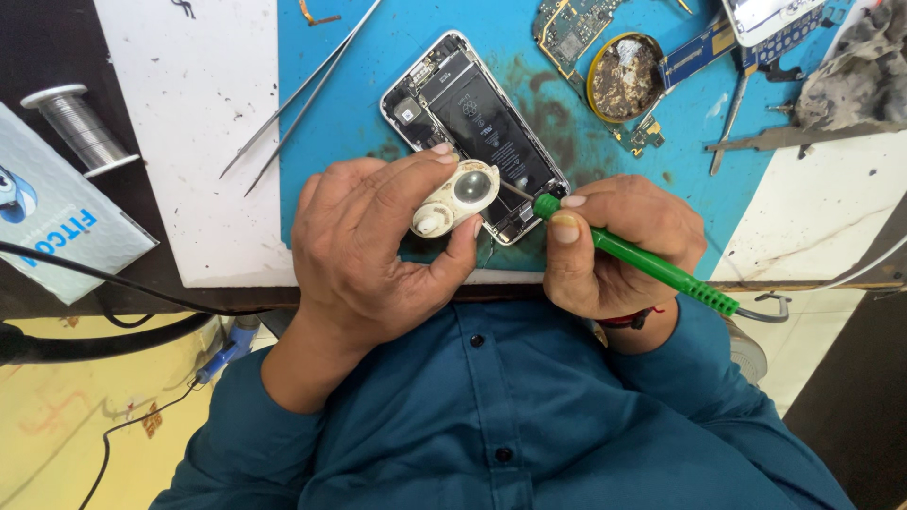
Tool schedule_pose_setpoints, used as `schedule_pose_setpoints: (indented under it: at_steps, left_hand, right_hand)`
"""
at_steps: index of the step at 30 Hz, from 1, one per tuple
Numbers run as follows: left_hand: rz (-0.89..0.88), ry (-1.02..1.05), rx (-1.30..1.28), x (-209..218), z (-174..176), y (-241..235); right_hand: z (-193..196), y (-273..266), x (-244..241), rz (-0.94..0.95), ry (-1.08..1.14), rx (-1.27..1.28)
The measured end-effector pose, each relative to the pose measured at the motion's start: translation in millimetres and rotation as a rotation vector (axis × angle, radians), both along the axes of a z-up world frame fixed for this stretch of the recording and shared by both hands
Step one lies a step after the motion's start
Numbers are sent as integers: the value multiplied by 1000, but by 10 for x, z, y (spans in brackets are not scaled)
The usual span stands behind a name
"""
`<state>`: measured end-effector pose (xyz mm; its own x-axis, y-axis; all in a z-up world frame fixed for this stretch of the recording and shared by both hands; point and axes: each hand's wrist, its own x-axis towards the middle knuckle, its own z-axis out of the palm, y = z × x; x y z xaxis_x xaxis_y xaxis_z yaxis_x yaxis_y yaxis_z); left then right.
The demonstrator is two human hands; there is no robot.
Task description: The person uses a green screwdriver to unscrew and remove components from a disassembled smartphone on a blue mat. They then use a magnifying glass to inspect the internal parts while continuing to manipulate the device with the screwdriver.
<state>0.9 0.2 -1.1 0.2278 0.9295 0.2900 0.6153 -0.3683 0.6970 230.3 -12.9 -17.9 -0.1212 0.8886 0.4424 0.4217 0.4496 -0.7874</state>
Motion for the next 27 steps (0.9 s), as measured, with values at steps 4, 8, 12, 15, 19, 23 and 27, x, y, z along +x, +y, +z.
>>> schedule_pose_setpoints:
  at_steps: [4,8,12,15,19,23,27]
  left_hand:
    - [-4,-4,3,-8,4,7]
    - [-2,-4,0,-2,11,8]
    - [-2,-1,5,-5,13,15]
    - [-3,-6,0,-4,-1,4]
    - [-1,-14,33,-4,-9,0]
    - [34,-7,59,63,50,36]
    - [56,-11,77,81,72,15]
  right_hand:
    - [-7,7,0,0,-3,5]
    - [-8,3,-2,-3,4,12]
    - [-15,-2,-9,-16,7,-2]
    - [-17,-30,18,-46,49,-32]
    - [-15,-12,-18,-93,1,18]
    - [56,37,-48,-111,-31,17]
    - [110,2,-68,-173,34,36]
